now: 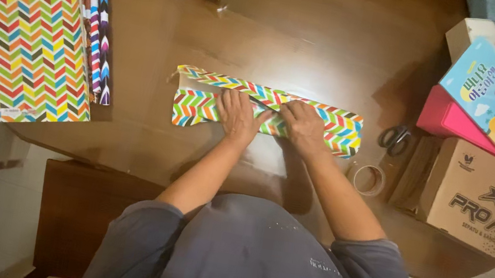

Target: The person wraps a rectangular object in colorful chevron-patterned paper on a wooden table. They fold the paper around the object, smooth the edges, and secure the folds with clear tape and scissors.

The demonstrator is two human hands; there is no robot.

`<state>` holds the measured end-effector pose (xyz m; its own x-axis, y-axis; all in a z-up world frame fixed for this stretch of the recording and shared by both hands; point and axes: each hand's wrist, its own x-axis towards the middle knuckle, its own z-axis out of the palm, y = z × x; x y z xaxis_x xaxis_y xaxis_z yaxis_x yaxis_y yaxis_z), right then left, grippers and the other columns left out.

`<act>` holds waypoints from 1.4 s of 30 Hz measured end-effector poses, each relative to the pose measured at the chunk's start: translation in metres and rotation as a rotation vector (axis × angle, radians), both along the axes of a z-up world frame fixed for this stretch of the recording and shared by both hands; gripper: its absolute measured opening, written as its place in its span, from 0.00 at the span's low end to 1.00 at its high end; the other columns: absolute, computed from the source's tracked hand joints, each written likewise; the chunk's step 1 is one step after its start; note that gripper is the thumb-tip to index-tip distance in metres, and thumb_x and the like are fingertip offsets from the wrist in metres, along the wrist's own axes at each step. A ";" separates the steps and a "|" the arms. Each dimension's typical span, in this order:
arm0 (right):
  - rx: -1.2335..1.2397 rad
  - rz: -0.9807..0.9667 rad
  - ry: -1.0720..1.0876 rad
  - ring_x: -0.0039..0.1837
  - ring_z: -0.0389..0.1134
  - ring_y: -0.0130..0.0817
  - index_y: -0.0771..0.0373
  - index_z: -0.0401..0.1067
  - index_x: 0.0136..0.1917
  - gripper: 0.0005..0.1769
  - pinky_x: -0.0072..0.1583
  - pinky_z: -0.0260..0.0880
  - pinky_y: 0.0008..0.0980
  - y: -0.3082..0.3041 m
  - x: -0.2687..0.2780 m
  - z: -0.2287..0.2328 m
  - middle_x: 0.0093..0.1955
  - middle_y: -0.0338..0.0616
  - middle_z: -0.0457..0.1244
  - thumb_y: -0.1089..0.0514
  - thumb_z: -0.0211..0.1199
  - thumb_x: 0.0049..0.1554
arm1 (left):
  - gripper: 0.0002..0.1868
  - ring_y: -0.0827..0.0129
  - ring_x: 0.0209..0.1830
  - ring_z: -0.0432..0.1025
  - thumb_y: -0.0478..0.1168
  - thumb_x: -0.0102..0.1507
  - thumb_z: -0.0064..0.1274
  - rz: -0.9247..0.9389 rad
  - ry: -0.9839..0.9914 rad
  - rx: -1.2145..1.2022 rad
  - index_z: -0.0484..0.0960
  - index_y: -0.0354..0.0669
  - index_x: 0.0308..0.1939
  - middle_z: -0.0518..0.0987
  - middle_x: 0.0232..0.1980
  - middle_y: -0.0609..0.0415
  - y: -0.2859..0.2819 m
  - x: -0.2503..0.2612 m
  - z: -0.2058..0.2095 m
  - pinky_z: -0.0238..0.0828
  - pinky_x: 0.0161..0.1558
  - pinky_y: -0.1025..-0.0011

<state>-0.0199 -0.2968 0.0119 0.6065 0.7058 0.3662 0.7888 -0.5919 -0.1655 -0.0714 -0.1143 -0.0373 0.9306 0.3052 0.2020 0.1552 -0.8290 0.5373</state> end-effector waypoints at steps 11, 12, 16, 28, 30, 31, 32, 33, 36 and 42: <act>0.026 -0.013 -0.074 0.62 0.67 0.44 0.62 0.75 0.59 0.20 0.61 0.67 0.42 -0.001 -0.008 -0.016 0.58 0.44 0.66 0.61 0.61 0.52 | 0.28 0.48 0.72 0.59 0.41 0.65 0.57 0.280 -0.192 0.010 0.69 0.37 0.67 0.67 0.68 0.37 0.040 -0.050 -0.031 0.44 0.72 0.41; 0.027 -0.012 -0.073 0.63 0.67 0.44 0.62 0.75 0.59 0.20 0.61 0.67 0.42 -0.001 -0.009 -0.017 0.58 0.44 0.66 0.61 0.61 0.52 | 0.30 0.48 0.72 0.58 0.42 0.67 0.56 0.426 -0.152 -0.068 0.66 0.35 0.70 0.64 0.70 0.34 0.048 -0.056 -0.037 0.44 0.69 0.39; 0.049 -0.004 -0.116 0.62 0.67 0.44 0.62 0.75 0.58 0.20 0.60 0.68 0.42 0.000 -0.007 -0.017 0.57 0.45 0.66 0.60 0.62 0.51 | 0.31 0.53 0.67 0.64 0.45 0.69 0.57 0.897 -0.214 -0.393 0.63 0.39 0.72 0.65 0.67 0.40 0.068 -0.085 -0.051 0.70 0.63 0.56; 0.066 0.025 -0.164 0.60 0.68 0.42 0.61 0.76 0.55 0.16 0.57 0.68 0.42 -0.001 -0.006 -0.014 0.55 0.42 0.67 0.62 0.64 0.52 | 0.06 0.75 0.38 0.75 0.28 0.63 0.58 0.698 -0.516 -1.025 0.76 0.35 0.40 0.81 0.39 0.52 0.158 -0.056 -0.166 0.73 0.40 0.75; 0.071 0.024 -0.173 0.60 0.68 0.42 0.61 0.76 0.55 0.16 0.56 0.68 0.41 0.000 -0.007 -0.012 0.55 0.42 0.67 0.62 0.65 0.52 | 0.05 0.76 0.35 0.75 0.28 0.63 0.57 0.693 -0.447 -1.084 0.76 0.36 0.40 0.82 0.38 0.52 0.167 -0.060 -0.183 0.75 0.37 0.76; 0.070 0.020 -0.180 0.60 0.68 0.42 0.61 0.76 0.55 0.16 0.56 0.68 0.41 0.001 -0.007 -0.011 0.55 0.42 0.67 0.62 0.65 0.51 | 0.05 0.76 0.33 0.75 0.27 0.63 0.56 0.687 -0.414 -1.113 0.77 0.36 0.40 0.82 0.37 0.52 0.171 -0.059 -0.187 0.75 0.36 0.77; 0.068 0.015 -0.187 0.60 0.68 0.43 0.61 0.76 0.55 0.17 0.56 0.68 0.41 0.001 -0.007 -0.010 0.55 0.42 0.67 0.62 0.65 0.51 | 0.05 0.76 0.34 0.75 0.27 0.63 0.56 0.653 -0.424 -1.043 0.77 0.35 0.41 0.81 0.37 0.52 0.173 -0.057 -0.189 0.74 0.36 0.78; 0.066 0.010 -0.193 0.60 0.68 0.43 0.60 0.76 0.54 0.17 0.56 0.68 0.41 0.001 -0.007 -0.009 0.55 0.42 0.67 0.63 0.65 0.50 | 0.05 0.77 0.34 0.75 0.27 0.63 0.56 0.619 -0.433 -0.973 0.77 0.35 0.41 0.81 0.38 0.52 0.174 -0.054 -0.188 0.73 0.37 0.78; 0.088 0.014 -0.165 0.60 0.68 0.42 0.61 0.76 0.55 0.17 0.56 0.68 0.41 0.000 -0.008 -0.009 0.55 0.42 0.67 0.64 0.66 0.51 | 0.06 0.73 0.34 0.74 0.28 0.65 0.57 0.666 -0.385 -0.881 0.77 0.32 0.45 0.81 0.38 0.48 0.166 -0.048 -0.177 0.71 0.36 0.77; 0.083 -0.014 -0.211 0.58 0.69 0.42 0.60 0.77 0.54 0.19 0.53 0.68 0.41 0.004 -0.009 -0.011 0.53 0.43 0.67 0.64 0.65 0.48 | 0.29 0.65 0.60 0.72 0.43 0.71 0.60 0.999 -0.700 -1.029 0.65 0.34 0.70 0.73 0.63 0.47 0.091 -0.061 -0.132 0.73 0.57 0.68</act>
